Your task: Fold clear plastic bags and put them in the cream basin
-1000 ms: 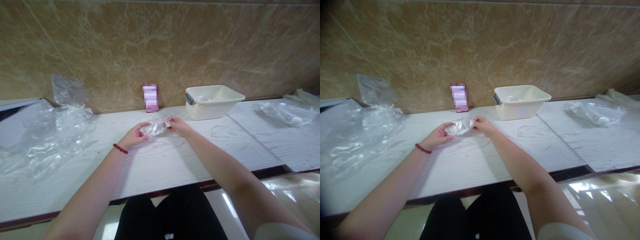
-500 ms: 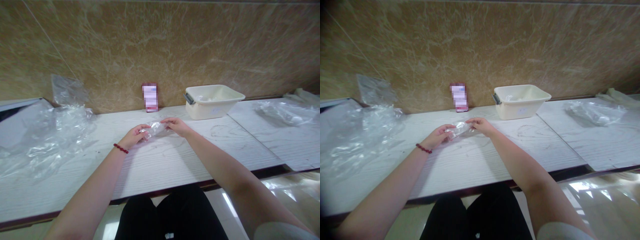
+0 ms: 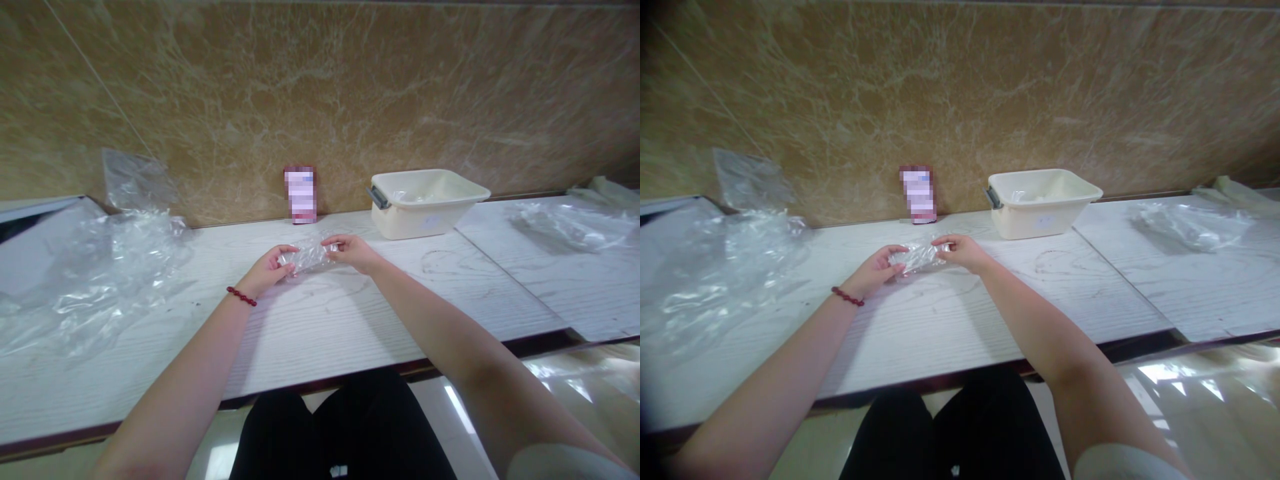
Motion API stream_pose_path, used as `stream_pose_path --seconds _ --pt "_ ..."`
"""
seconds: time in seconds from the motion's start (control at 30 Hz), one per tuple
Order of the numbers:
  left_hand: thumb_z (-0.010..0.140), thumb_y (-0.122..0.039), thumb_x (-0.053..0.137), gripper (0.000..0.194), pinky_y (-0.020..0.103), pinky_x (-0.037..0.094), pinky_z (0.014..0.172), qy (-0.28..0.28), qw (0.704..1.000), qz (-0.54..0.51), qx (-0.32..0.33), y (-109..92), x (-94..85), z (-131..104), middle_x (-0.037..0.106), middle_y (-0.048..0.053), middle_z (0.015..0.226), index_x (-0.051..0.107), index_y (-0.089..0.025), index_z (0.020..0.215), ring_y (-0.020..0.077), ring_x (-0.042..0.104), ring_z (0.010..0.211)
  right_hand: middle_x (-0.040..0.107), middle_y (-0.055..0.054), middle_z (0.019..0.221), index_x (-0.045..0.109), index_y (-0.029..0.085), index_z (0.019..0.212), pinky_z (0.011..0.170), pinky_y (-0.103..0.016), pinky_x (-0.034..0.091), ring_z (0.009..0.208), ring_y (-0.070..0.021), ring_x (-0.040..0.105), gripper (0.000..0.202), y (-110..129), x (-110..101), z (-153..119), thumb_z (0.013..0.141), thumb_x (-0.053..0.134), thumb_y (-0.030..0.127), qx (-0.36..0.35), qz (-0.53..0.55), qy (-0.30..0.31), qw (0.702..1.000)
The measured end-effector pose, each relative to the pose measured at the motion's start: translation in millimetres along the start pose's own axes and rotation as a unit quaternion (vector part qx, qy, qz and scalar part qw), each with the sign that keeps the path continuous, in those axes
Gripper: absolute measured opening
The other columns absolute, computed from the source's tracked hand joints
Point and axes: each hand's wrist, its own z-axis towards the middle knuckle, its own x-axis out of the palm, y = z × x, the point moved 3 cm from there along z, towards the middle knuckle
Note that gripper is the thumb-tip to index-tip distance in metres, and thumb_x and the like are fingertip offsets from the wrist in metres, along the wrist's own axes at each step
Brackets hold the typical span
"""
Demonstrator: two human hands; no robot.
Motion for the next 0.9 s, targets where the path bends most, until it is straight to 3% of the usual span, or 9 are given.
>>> stream_pose_path --seconds 0.13,0.23,0.33,0.6,0.73,0.9 --pt "0.060 -0.023 0.066 0.053 0.016 0.039 0.048 0.000 0.999 0.034 -0.003 -2 -0.3 -2 0.056 -0.002 0.072 0.042 -0.018 0.107 0.0065 0.052 0.054 0.057 0.002 0.069 0.056 0.020 0.098 0.061 -0.022 0.043 0.061 -0.0076 0.052 0.042 6 1 -4 0.058 0.066 0.023 -0.003 0.036 0.036 0.999" --pt "0.061 -0.023 0.065 0.054 0.015 0.034 0.043 0.006 0.998 0.065 0.004 -4 0.2 -3 0.054 -0.003 0.064 0.041 -0.018 0.110 0.0058 0.048 0.049 0.057 0.001 0.081 0.056 0.022 0.092 0.060 -0.022 0.044 0.067 -0.0082 0.052 0.031 9 2 -4 0.062 0.063 0.028 0.006 0.081 0.030 0.996" --pt "0.064 -0.024 0.063 0.053 0.015 0.030 0.040 0.016 0.996 0.091 0.004 -2 0.3 -3 0.051 -0.005 0.058 0.042 -0.018 0.111 0.0049 0.044 0.043 0.056 0.001 0.075 0.059 0.020 0.084 0.055 -0.020 0.043 0.064 -0.0078 0.051 0.022 7 2 -2 0.067 0.058 0.034 0.018 0.076 0.015 0.997" --pt "0.063 -0.024 0.064 0.054 0.018 0.039 0.049 0.005 0.998 0.066 -0.007 2 -1.7 0 0.055 -0.001 0.072 0.041 -0.019 0.111 0.0079 0.052 0.055 0.053 0.004 0.057 0.056 0.019 0.102 0.054 -0.021 0.041 0.050 -0.0058 0.047 0.043 -1 0 -1 0.060 0.065 0.023 0.009 -0.015 0.037 0.999" --pt "0.062 -0.020 0.064 0.061 0.018 0.041 0.052 0.027 0.999 0.047 0.004 -4 1.4 -2 0.056 0.000 0.078 0.037 -0.020 0.116 0.0072 0.052 0.058 0.054 0.004 0.059 0.053 0.021 0.107 0.057 -0.021 0.042 0.054 -0.0067 0.049 0.048 2 -2 -2 0.060 0.065 0.023 -0.003 0.000 0.043 0.999" --pt "0.060 -0.016 0.065 0.061 0.023 0.045 0.068 0.030 0.998 -0.046 0.012 -9 1.4 -5 0.054 0.003 0.098 0.038 -0.022 0.114 0.0097 0.055 0.074 0.058 0.003 0.068 0.050 0.022 0.110 0.066 -0.024 0.044 0.061 -0.0069 0.052 0.050 4 -5 -1 0.061 0.065 0.021 -0.011 0.041 0.048 0.998"
